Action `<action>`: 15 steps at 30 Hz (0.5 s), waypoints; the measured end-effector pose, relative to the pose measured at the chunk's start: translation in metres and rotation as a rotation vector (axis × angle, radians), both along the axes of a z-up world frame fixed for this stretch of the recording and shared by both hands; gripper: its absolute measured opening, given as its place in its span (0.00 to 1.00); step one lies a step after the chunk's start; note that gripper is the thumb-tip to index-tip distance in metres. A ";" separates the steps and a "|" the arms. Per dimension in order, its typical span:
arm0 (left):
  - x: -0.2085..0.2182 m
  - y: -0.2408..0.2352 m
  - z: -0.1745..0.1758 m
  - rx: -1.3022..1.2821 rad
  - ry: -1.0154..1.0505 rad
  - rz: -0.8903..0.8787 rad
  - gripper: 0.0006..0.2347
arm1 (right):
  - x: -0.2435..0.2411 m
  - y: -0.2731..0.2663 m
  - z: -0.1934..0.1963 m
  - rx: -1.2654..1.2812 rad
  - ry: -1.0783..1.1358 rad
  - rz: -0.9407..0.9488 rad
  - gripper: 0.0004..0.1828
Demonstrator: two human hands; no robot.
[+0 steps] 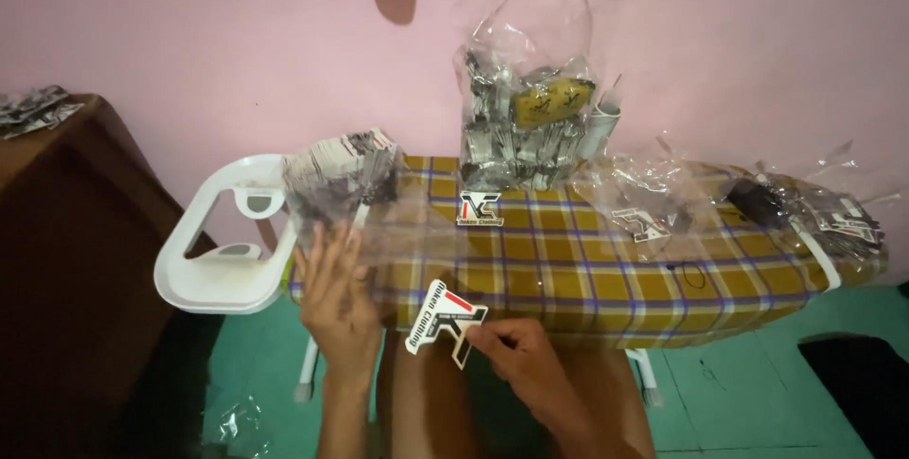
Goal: The person places small rectangular stickers and black hair ties into clear plastic bags on a plaid-covered table. They handle the items one at a time, arranging them inside the bags and occasionally adjusting the contents.
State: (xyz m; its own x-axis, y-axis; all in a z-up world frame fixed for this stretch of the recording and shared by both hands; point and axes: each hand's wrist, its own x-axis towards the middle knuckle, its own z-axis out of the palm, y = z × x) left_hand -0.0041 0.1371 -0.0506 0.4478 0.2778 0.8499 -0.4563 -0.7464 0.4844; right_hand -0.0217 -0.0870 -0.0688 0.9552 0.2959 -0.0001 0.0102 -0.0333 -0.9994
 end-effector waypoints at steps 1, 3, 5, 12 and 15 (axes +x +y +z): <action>-0.002 -0.005 0.003 -0.019 -0.024 0.009 0.13 | 0.000 0.005 0.010 -0.145 -0.040 -0.027 0.20; -0.005 -0.013 0.000 -0.028 -0.021 -0.007 0.14 | 0.006 0.008 0.014 -0.168 -0.142 -0.043 0.18; -0.005 -0.018 0.003 -0.033 -0.031 -0.014 0.17 | 0.015 0.015 0.023 -0.186 -0.258 -0.052 0.16; -0.007 -0.047 0.008 -0.081 0.005 0.028 0.14 | 0.053 0.030 -0.011 -0.687 -1.279 -0.217 0.07; -0.010 -0.056 0.013 -0.025 -0.015 0.056 0.14 | 0.089 0.042 -0.037 -0.767 -1.598 -0.203 0.05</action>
